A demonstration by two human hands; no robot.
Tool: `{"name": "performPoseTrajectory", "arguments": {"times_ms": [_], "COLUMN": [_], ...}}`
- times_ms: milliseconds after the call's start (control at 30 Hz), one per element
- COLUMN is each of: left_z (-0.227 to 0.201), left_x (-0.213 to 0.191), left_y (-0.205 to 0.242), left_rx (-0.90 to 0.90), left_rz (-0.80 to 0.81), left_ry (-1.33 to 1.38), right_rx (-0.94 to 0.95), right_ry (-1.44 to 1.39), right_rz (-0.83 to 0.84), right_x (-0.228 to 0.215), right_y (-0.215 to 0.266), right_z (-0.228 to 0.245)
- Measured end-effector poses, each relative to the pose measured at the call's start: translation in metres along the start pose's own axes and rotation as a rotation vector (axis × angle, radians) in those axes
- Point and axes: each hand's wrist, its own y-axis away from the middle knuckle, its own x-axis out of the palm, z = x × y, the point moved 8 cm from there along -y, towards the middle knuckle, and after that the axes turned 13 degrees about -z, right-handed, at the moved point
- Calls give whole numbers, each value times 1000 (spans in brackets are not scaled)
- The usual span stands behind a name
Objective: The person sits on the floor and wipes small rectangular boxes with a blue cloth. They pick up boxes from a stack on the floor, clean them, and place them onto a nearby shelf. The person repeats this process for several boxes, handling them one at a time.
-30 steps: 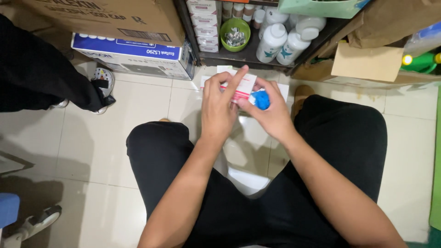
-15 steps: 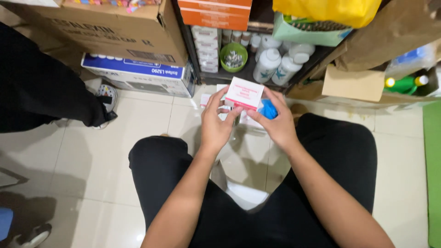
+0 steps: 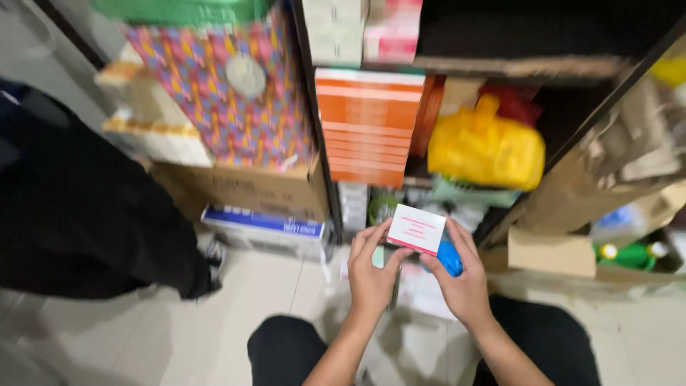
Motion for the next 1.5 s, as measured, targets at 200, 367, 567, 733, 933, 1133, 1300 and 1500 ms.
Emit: {"name": "performPoseTrajectory", "arguments": {"times_ms": [200, 367, 567, 733, 933, 1133, 1300, 1500], "left_z": [-46, -121, -192, -201, -184, -159, -157, -170], "left_x": [31, 53, 81, 117, 142, 163, 173, 166], "left_y": [-87, -170, -246, -299, -342, -343, -346, -344], "left_rx": [167, 236, 506, 589, 443, 486, 660, 634], "left_rz": [-142, -178, -129, -7, 134, 74, -63, -100], "left_ry": [25, 143, 79, -225, -621, -890, -1121, -1066], "right_rx": [-17, -202, -430, -346, -80, -99, -47, -24], "right_ry": [8, -16, -214, -340, -229, -118, -86, -41], "right_rz": [-134, -219, -269, -281, -312, -339, -248, -202], "right_x": [-10, -15, 2, 26, 50, 63, 70, 90], "right_y": [-98, -197, -315, -393, -452, -488, -504, -542], "right_z": [65, 131, 189, 200, 170, 157, 166, 151]}}
